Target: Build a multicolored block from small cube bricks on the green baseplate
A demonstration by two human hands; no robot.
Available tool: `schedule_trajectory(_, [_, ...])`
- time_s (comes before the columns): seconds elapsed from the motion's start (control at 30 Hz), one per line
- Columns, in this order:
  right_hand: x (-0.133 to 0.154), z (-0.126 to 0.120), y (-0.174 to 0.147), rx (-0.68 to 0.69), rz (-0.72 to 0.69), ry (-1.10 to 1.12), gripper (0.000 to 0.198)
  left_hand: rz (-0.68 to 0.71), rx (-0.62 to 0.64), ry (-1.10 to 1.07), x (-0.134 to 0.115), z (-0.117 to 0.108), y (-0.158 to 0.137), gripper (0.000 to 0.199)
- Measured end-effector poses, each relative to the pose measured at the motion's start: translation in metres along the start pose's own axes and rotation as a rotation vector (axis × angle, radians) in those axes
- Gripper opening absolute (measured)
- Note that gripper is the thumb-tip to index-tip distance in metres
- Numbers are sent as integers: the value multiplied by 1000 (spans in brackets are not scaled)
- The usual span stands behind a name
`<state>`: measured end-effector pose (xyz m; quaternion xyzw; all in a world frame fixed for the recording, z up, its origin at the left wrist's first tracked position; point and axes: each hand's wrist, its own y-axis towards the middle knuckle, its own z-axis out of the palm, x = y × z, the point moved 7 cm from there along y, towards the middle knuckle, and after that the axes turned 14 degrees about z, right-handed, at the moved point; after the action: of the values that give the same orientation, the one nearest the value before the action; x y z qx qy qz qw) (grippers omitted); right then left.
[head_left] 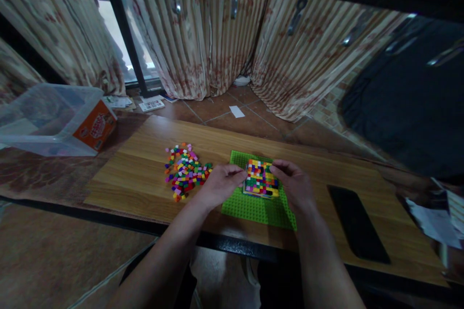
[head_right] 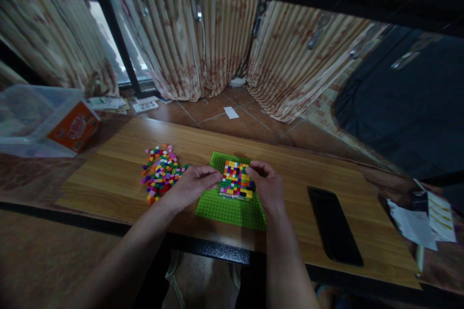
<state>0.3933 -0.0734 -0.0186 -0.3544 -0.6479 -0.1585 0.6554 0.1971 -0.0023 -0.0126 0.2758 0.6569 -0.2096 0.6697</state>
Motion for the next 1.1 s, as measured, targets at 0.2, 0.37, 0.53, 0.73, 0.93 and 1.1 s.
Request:
schedule_trajectory(0.2, [-3,4,1,70,52,-7,37,6,4,10,0,0,0,24])
schedule_trajectory(0.37, [-2,4,2,80,36,-44,37,18,-5,39,1,-2,0,24])
schedule_trajectory(0.53, [0,3,0,62,40,-73,33,110,-103,312,-11,-34,0,18])
schedule_trajectory(0.73, [1,4,-1,80,15,-73,36,-1,-201,1052,-23,-83,-8,21])
schedule_trajectory(0.93, [4,2,-3,69,21,-63,37,34,-117,1266,-22,-73,-6,22])
schedule_trajectory(1.1, [6,-3,-2,17,-3,-14,37,-15,-110,1307,-21,-67,-4,27])
